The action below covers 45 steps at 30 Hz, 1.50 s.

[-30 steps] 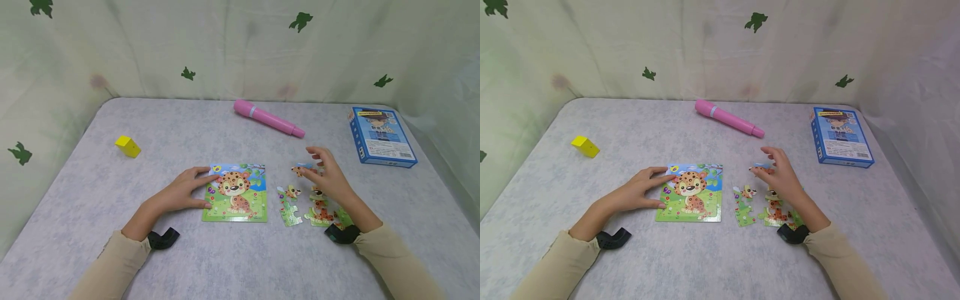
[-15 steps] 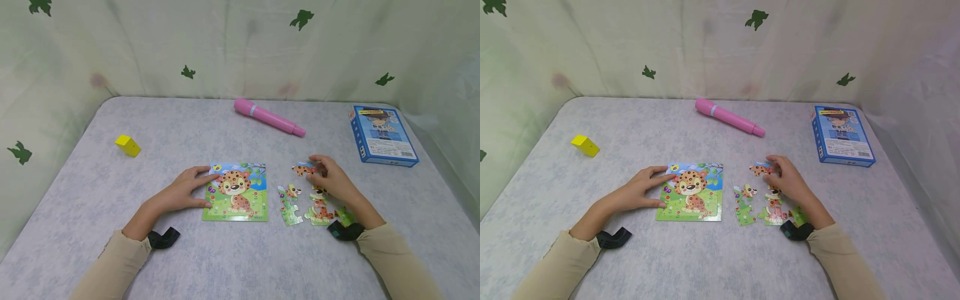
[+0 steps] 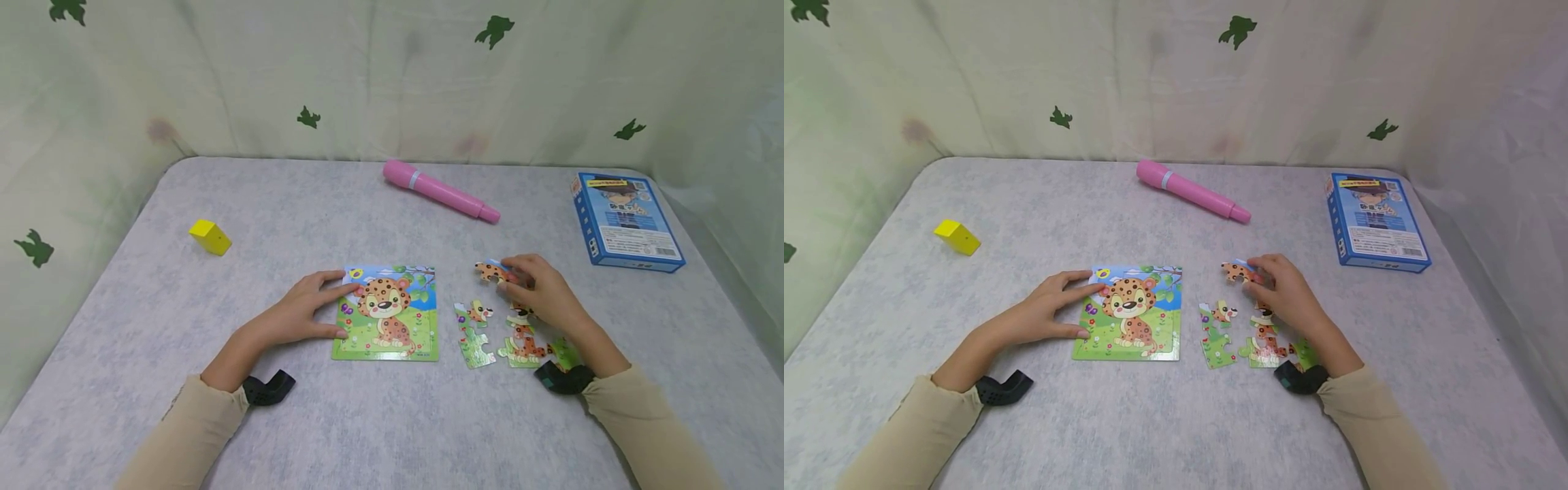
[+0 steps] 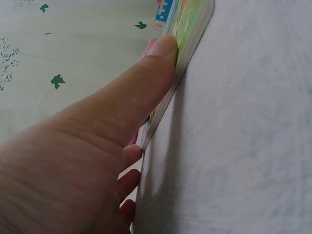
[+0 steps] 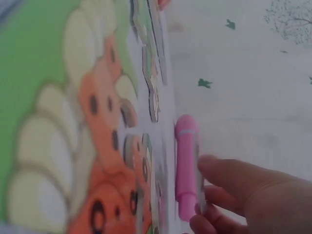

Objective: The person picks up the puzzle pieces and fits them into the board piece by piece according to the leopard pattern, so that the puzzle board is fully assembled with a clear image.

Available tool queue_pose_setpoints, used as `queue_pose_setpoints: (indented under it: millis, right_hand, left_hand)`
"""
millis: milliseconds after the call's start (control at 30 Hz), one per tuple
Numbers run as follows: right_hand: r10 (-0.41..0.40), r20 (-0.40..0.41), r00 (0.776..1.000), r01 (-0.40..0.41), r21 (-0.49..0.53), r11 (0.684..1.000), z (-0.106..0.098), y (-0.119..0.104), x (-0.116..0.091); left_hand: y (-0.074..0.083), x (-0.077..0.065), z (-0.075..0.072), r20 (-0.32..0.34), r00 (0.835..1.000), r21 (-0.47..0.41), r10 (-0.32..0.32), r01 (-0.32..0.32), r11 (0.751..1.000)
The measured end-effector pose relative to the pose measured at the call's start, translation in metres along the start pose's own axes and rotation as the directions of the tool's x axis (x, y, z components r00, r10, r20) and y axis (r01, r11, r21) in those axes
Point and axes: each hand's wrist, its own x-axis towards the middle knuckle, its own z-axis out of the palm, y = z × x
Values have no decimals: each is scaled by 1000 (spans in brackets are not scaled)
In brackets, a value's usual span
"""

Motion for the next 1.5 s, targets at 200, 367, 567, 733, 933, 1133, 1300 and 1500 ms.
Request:
queue_pose_setpoints:
  millis: [200, 367, 567, 733, 933, 1133, 1300, 1500]
  right_hand:
    - [-138, -53, 989, 140, 40, 989, 3, -31, 0]
    - [-282, -72, 957, 287, 66, 956, 14, -62, 4]
    - [-360, -49, 932, 364, 100, 926, 38, -89, 15]
    - [-325, 23, 945, 324, 60, 944, 62, -97, 25]
    - [-299, 87, 950, 300, 3, 954, 80, -98, 34]
    - [-318, 91, 944, 323, -47, 945, 88, -101, 42]
    - [-314, 101, 944, 323, -93, 942, 92, -102, 46]
    - [-305, 133, 943, 323, -144, 935, 94, -103, 49]
  left_hand:
    - [0, 0, -1, 2, 1000, 18, 3, -3, 1000]
    - [2, 0, -4, 2, 1000, 18, -5, 5, 1000]
    - [2, 1, -3, 1, 1000, 31, -6, 5, 1000]
    - [5, 5, 1, -59, 998, 78, 35, -30, 997]
    - [16, 12, 6, -70, 997, 123, 44, -35, 992]
    - [21, 13, 6, -71, 997, 134, 5, 5, 991]
    - [20, 13, 6, -60, 998, 133, 1, 7, 991]
    - [17, 18, 8, -58, 996, 173, 64, -53, 983]
